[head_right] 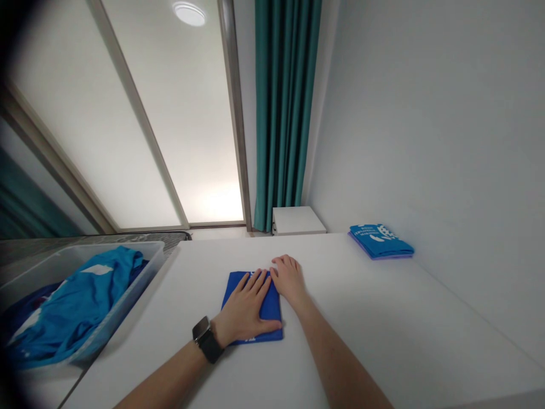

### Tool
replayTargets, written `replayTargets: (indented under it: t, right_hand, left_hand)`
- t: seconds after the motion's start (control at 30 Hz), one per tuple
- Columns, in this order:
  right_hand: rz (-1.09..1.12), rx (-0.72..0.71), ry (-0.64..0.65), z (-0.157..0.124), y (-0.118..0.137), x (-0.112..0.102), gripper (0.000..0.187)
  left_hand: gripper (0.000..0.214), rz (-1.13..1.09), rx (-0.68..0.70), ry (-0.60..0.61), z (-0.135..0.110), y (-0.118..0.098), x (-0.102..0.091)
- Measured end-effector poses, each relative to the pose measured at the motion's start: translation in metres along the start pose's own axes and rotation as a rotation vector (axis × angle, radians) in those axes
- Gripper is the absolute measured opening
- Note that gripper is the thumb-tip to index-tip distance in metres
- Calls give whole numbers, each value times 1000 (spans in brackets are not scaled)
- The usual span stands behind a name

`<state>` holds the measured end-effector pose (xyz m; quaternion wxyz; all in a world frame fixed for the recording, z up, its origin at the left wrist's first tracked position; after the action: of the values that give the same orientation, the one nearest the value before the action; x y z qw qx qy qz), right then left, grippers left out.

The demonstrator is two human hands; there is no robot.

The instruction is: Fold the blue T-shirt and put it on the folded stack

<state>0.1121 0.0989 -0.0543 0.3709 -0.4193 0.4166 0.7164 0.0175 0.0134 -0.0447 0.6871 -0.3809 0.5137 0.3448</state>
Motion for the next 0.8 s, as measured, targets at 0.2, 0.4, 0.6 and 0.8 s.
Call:
replayTargets:
  t: [0.2,0.4,0.6,0.8]
  right_hand:
    - [-35,-9,-7,-1,4,-5,26]
    - [-82,-17,-34,-9,26,-21,42]
    - [-120,-154,118,-37,78,-10,53]
    - [-158,-160,181,-52,83,10,61]
  left_hand:
    - [96,9,8,16,0,0,-7]
    - [58,115,-54,-65,-1,15,-25]
    - [56,200,-75,-60,-19,38,-20]
    - [58,161,-91,-43,-29,43,-13]
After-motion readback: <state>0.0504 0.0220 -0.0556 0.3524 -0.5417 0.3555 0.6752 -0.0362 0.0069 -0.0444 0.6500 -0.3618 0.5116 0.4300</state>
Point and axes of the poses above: each hand's wrist, its own z-axis towards the middle knuckle, its own x-axis out of the palm, y = z × x, the point moved 9 cm from there along z, towards the middle knuckle, and after that the axes turned 7 degrees about -x, right-handed, at the moved point
